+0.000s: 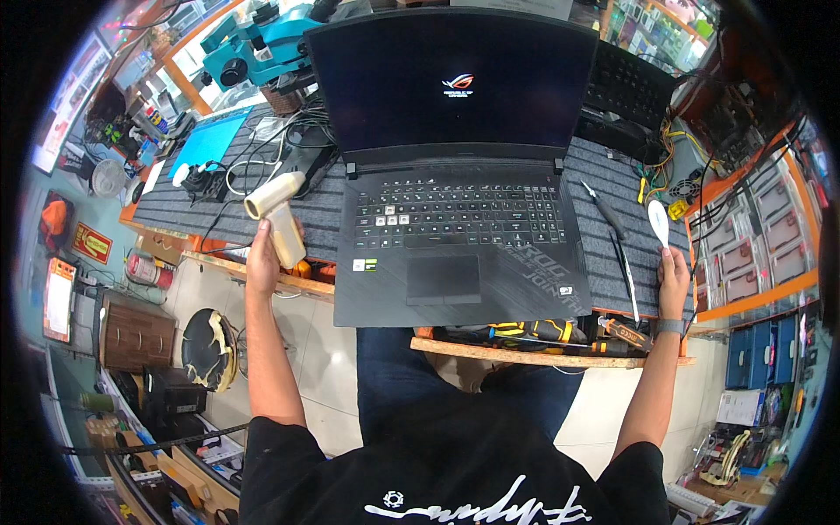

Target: The person aligns and presses down on a laptop bottom cover to snap it into place, flips the laptop over, opens the lid to power it on, and brushes the keyboard while holding a handheld scanner.

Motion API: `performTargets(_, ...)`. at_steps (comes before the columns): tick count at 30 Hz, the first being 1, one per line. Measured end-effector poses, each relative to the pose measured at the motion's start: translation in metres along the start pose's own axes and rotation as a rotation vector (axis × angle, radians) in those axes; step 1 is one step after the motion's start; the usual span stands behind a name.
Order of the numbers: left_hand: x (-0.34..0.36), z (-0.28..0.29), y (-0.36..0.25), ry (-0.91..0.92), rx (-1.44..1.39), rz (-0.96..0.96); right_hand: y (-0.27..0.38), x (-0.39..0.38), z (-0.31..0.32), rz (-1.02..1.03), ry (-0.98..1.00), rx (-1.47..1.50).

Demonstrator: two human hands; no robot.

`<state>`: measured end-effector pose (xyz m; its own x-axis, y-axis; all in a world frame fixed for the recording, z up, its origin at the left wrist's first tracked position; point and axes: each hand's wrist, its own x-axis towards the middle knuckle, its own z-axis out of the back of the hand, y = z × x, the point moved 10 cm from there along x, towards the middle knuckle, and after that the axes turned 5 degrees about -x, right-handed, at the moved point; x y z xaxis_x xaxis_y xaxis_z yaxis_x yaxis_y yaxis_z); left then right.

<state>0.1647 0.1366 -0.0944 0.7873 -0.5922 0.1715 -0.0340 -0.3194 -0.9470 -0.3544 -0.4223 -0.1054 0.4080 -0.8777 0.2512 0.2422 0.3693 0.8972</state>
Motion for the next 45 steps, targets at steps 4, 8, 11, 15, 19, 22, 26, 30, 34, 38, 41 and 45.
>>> performTargets(4,-0.001,-0.020,0.011,0.027,-0.057,0.144,0.002,-0.001,-0.001,0.014,-0.007,-0.006)
performTargets(8,0.003,-0.060,-0.003,0.142,-0.162,0.152,0.000,-0.001,0.000,0.005,-0.008,0.014)
performTargets(11,0.005,-0.073,-0.004,0.160,-0.221,0.141,-0.004,0.002,0.002,0.003,-0.016,0.038)
performTargets(15,0.014,-0.085,-0.002,0.234,-0.216,0.152,-0.003,0.004,0.004,0.006,-0.048,0.178)
performTargets(19,0.019,-0.089,0.005,0.206,-0.128,0.178,0.005,0.006,0.005,-0.047,-0.009,0.120)
performTargets(22,0.020,-0.098,0.000,0.205,-0.097,0.152,0.037,0.005,-0.006,0.053,0.055,-0.036)
performTargets(26,0.028,-0.104,0.002,0.265,-0.081,0.154,0.108,-0.010,-0.072,0.126,0.169,-0.136)
performTargets(30,0.035,-0.105,0.007,0.242,-0.098,0.174,0.164,-0.017,-0.173,0.460,0.202,-0.427)
performTargets(34,0.032,-0.092,-0.001,0.187,-0.124,0.132,0.213,-0.053,-0.290,0.563,0.324,-0.690)
performTargets(38,0.025,-0.065,0.002,0.124,-0.179,0.101,0.276,-0.164,-0.371,0.936,0.798,-0.557)
performTargets(41,0.018,-0.046,0.009,0.126,-0.224,0.095,0.272,-0.124,-0.386,1.015,0.615,-0.739)
performTargets(45,0.020,-0.039,0.019,0.212,-0.300,0.076,0.268,-0.151,-0.392,1.054,0.703,-0.755)
